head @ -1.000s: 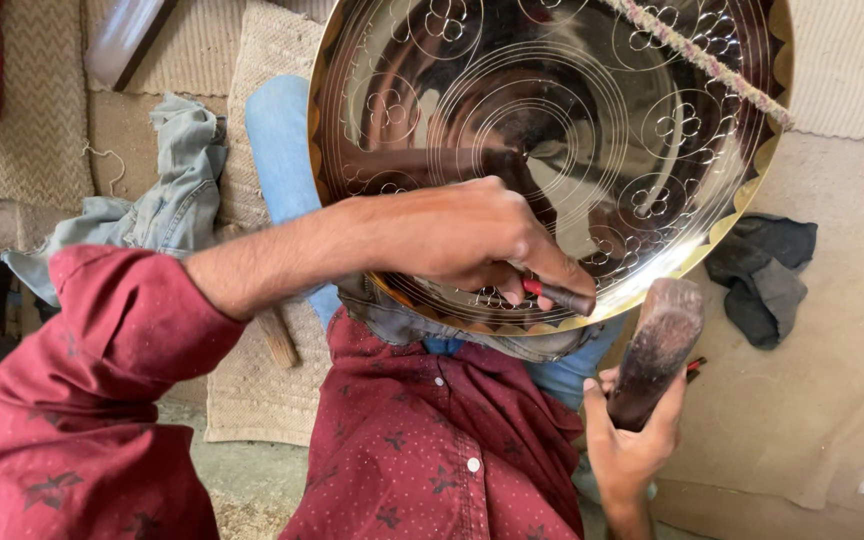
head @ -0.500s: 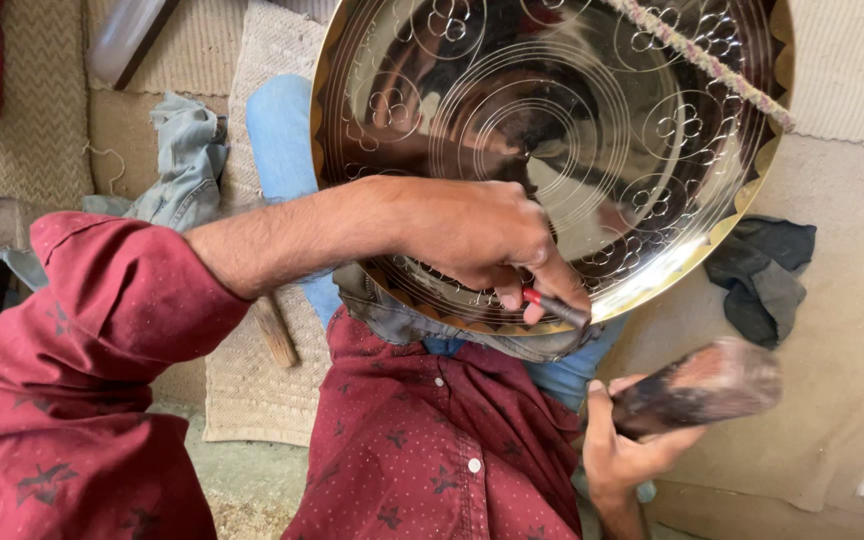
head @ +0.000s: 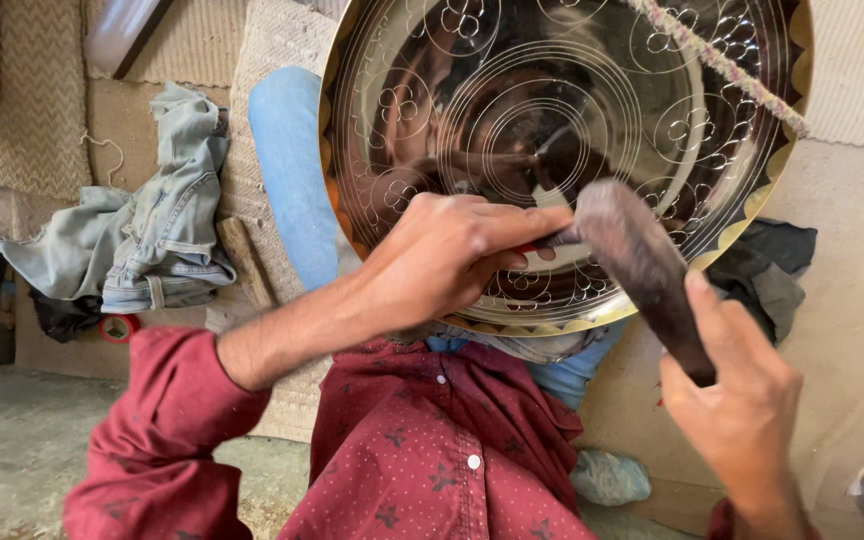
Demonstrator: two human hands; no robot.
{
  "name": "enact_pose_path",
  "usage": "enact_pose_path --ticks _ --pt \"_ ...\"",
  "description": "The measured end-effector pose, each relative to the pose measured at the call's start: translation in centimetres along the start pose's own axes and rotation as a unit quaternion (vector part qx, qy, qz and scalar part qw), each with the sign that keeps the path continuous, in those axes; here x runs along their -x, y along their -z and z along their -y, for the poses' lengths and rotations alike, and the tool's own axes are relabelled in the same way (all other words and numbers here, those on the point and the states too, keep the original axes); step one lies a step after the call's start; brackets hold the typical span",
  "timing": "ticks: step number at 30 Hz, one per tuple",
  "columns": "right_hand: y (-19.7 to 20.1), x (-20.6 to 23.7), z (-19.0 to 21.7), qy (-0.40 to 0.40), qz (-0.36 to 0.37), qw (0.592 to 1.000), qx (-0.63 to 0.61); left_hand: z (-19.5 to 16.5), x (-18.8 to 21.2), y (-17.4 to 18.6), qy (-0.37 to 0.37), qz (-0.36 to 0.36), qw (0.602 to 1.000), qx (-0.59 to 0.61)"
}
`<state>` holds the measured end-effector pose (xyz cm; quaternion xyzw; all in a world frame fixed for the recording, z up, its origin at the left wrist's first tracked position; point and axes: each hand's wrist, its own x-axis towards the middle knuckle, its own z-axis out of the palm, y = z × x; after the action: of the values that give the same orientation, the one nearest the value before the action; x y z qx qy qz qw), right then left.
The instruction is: The person sits on the floor with a large engraved brass tray balanced on their lap. They hold a small punch against the decorative pattern and strike it with a wooden mallet, repeatedly repositioning the punch to chase the design across the tray surface.
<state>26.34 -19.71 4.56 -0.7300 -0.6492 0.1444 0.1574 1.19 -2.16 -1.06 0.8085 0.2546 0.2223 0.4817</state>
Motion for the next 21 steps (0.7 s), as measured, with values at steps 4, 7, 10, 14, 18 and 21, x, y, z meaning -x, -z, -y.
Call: enact_pose_path --ticks 4,7,10,14,18,21 --pt "2.3 -3.2 1.0 0.024 0.055 0.998 0.026 -1.3 1.3 -0.1 0.026 -0.098 0.994 0.026" --pt "3.2 -5.5 2.0 0.013 0.078 0.996 0.030 -1.8 1.5 -0.1 0.059 -0.130 0.988 0.058" --pt "4.4 -7.1 2.7 0.055 0.112 0.991 0.054 -2.4 1.8 -0.4 0.090 -0.158 0.983 0.026" --pt "4.9 -8.3 3.3 0.065 0.100 0.992 0.034 -2.6 2.2 -0.5 0.103 -0.178 0.978 0.038" --pt "5.3 -9.1 4.0 0.076 0.154 0.978 0.117 -2.4 2.4 -0.9 0.126 -0.205 0.969 0.056" --pt "5.8 -9.4 4.0 0.070 0.163 0.977 0.122 -2.1 2.4 -1.3 0.164 -0.235 0.956 0.056"
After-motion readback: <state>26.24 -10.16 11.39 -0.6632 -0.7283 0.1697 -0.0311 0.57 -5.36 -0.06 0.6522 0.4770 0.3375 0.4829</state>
